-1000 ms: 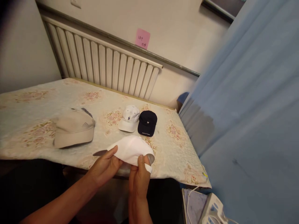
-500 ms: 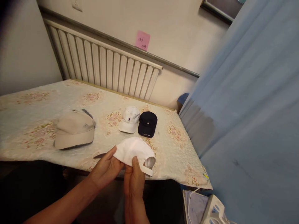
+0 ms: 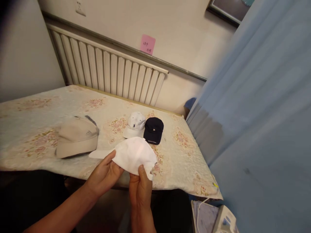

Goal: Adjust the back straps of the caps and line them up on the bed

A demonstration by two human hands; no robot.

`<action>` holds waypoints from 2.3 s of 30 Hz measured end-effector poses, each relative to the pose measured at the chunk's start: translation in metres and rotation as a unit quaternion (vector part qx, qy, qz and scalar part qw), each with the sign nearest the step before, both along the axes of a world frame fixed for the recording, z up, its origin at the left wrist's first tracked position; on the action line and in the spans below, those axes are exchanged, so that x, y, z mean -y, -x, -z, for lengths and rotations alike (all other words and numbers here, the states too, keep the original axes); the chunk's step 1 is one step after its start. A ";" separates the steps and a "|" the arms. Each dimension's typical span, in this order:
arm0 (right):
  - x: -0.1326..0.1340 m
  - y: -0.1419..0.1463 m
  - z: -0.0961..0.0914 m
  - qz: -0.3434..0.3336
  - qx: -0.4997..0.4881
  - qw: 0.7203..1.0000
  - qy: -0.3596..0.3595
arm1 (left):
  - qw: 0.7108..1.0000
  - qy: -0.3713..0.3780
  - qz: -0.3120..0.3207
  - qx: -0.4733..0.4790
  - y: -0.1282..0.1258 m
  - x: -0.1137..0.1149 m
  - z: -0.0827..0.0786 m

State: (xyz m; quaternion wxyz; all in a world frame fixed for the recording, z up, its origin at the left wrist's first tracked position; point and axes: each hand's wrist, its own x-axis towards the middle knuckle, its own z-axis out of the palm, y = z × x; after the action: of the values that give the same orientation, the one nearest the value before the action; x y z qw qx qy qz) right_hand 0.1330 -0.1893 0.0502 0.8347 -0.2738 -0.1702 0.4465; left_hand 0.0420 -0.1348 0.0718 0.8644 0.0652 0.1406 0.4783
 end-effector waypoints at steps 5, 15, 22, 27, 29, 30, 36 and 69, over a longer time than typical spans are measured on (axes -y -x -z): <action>-0.003 -0.004 0.006 -0.017 -0.010 1.000 0.013 | 0.999 0.002 -0.002 -0.044 0.001 -0.001 0.005; -0.004 0.002 0.023 -0.058 -0.069 0.996 -0.011 | 0.999 0.000 0.026 -0.045 -0.008 0.005 0.020; -0.006 0.005 0.026 -0.080 -0.078 0.994 0.008 | 0.999 0.006 0.034 -0.029 -0.005 0.003 0.030; -0.009 -0.005 0.028 -0.068 -0.095 0.993 0.013 | 0.998 0.004 0.015 -0.064 -0.002 -0.003 0.034; -0.010 -0.009 0.030 -0.067 -0.098 0.993 0.014 | 0.997 0.004 0.014 -0.079 -0.001 -0.005 0.037; -0.011 -0.011 0.031 -0.065 -0.098 0.993 0.017 | 0.996 0.003 0.014 -0.084 -0.001 -0.006 0.038; -0.012 -0.016 0.038 -0.053 -0.089 0.994 0.039 | 0.994 0.006 0.013 -0.106 0.001 -0.007 0.043; -0.009 -0.007 0.048 -0.079 -0.060 0.995 0.031 | 0.998 -0.030 0.028 -0.040 -0.003 0.012 0.034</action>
State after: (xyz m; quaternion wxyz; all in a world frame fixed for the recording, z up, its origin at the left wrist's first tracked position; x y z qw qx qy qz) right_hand 0.1398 -0.1803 0.0023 0.7966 -0.2583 -0.1271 0.5315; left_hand 0.0449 -0.1470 0.0374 0.8691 0.1139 0.1584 0.4546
